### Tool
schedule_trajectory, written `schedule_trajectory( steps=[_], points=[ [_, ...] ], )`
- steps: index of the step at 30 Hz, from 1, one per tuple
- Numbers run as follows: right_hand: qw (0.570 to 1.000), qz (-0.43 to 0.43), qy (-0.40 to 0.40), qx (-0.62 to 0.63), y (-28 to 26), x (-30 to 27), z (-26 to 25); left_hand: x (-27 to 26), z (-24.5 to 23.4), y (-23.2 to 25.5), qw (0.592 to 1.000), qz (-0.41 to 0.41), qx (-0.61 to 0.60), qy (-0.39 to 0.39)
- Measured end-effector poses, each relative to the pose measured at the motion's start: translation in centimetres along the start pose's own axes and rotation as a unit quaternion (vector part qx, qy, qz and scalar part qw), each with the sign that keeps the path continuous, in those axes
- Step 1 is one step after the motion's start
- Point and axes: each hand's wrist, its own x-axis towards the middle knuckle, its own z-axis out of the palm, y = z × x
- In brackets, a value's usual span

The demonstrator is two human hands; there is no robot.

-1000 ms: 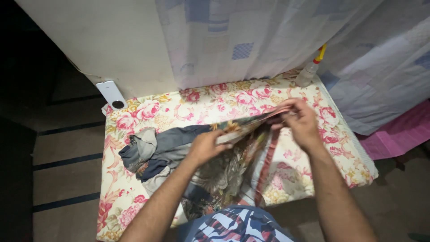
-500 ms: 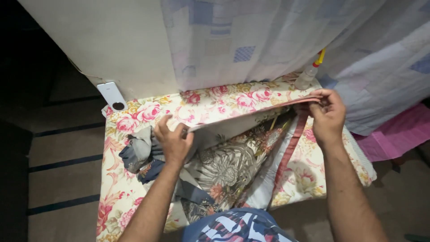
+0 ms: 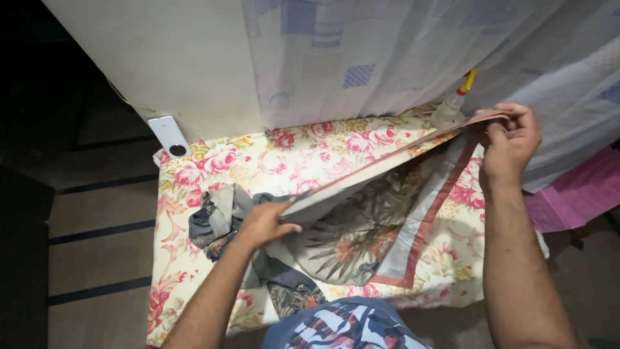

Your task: Folding a white shirt and a patterned grey garment on a floral-covered surface.

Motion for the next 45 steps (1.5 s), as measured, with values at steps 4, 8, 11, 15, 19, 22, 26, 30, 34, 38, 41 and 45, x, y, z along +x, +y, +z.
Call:
schedule_trajectory(
  steps=[4,8,11,15,19,22,26,30,34,38,41,45],
  points=[
    [0.998,-0.005,0.055,0.0,1.1,-0.2,-2.4,-0.6,-1.6,-7.3,0.992,-0.082,0.088,-0.033],
    [0.977,-0.106,0.184,-0.026,8.1,0.4,-10.5,-2.7,-7.0,-11.4,0.948,-0.263,0.174,0.041],
    [0.952,-0.135,0.271,-0.044,9.1,0.5,-11.9,-4.9,-11.0,-12.3,0.916,-0.307,0.192,0.17],
    [0.952,0.186,0.202,-0.132,8.2,0.3,-8.6,-3.8,-9.4,-25.6,0.888,-0.35,0.06,0.292],
    [0.925,0.34,0.114,-0.125,15.5,1.9,-8.7,-1.3,-5.2,-33.9,0.913,-0.365,-0.101,0.153],
    [0.942,0.326,0.071,-0.036,22.6,5.8,-11.3,3.6,-13.7,-18.2,0.756,-0.374,-0.525,0.113],
    [0.937,0.231,0.147,0.218,18.8,11.5,-8.6,8.2,-22.9,-12.2,0.765,-0.198,-0.538,0.294],
    [0.948,0.125,0.134,0.259,15.2,15.2,-9.6,8.3,-28.7,-15.5,0.764,0.128,-0.451,0.443],
    [0.925,0.119,0.145,0.332,12.6,14.9,-11.3,0.5,-26.1,-9.2,0.777,0.256,-0.31,0.485],
    [0.951,0.105,0.157,0.247,10.9,11.3,-13.1,-6.5,-18.3,-8.2,0.837,0.005,-0.015,0.546],
    [0.965,0.12,0.16,0.169,13.9,7.6,-16.8,-9.3,-12.0,-7.9,0.861,-0.088,0.038,0.499],
    [0.974,0.158,0.125,0.099,17.6,1.4,-21.1,-12.4,-0.2,-14.0,0.907,-0.141,0.059,0.393]
  ],
)
